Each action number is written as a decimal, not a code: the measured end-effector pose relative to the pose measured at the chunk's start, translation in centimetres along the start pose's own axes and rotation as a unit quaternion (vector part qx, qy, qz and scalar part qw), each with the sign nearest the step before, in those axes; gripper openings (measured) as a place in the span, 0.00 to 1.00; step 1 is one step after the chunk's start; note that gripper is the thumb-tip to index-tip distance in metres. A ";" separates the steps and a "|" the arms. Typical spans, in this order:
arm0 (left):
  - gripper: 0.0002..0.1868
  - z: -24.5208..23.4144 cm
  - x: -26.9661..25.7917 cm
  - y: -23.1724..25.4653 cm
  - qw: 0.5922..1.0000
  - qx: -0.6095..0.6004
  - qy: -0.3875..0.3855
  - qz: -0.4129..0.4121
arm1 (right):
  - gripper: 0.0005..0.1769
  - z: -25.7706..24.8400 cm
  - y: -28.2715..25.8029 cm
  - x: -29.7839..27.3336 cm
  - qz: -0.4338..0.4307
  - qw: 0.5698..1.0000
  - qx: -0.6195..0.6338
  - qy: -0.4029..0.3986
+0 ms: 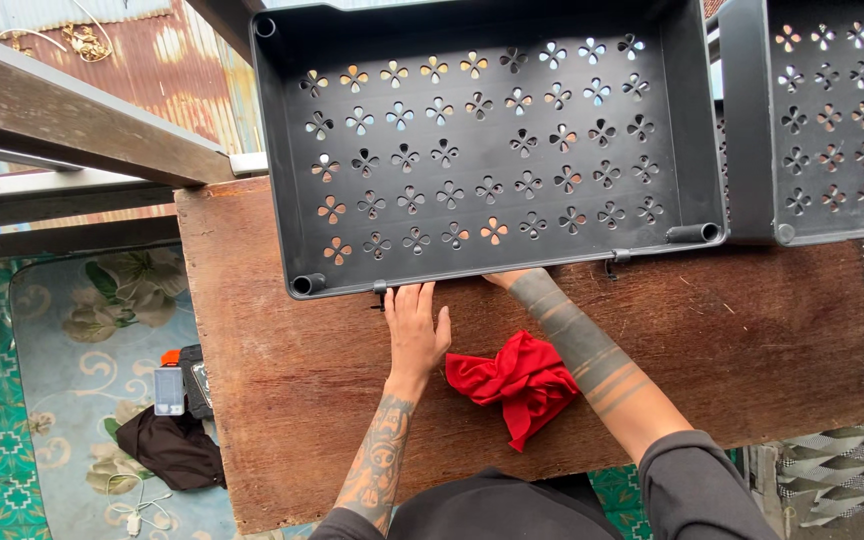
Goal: The person disassembles a black plastic shelving unit by removing rods from the trays, then wipes the trays with a red cloth. The person handles multiple trays and rods on a wooden table.
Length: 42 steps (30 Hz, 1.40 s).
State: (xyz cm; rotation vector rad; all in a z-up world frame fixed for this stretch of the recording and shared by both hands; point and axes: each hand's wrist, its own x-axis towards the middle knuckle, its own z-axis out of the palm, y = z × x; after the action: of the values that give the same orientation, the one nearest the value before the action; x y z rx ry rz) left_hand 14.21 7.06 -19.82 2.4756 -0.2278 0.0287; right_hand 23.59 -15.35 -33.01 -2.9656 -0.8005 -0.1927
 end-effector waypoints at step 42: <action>0.38 10.9 -6.5 27.4 0.948 -0.162 -0.154 0.227 | 0.13 -26.9 5.2 -28.7 0.412 0.836 0.274 0.238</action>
State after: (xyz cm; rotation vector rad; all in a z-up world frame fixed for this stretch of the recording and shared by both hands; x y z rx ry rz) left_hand 2.78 -19.91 -12.39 2.0423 -0.8631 -0.1874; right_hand -1.14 -36.64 -10.48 -2.2702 0.4333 -0.5037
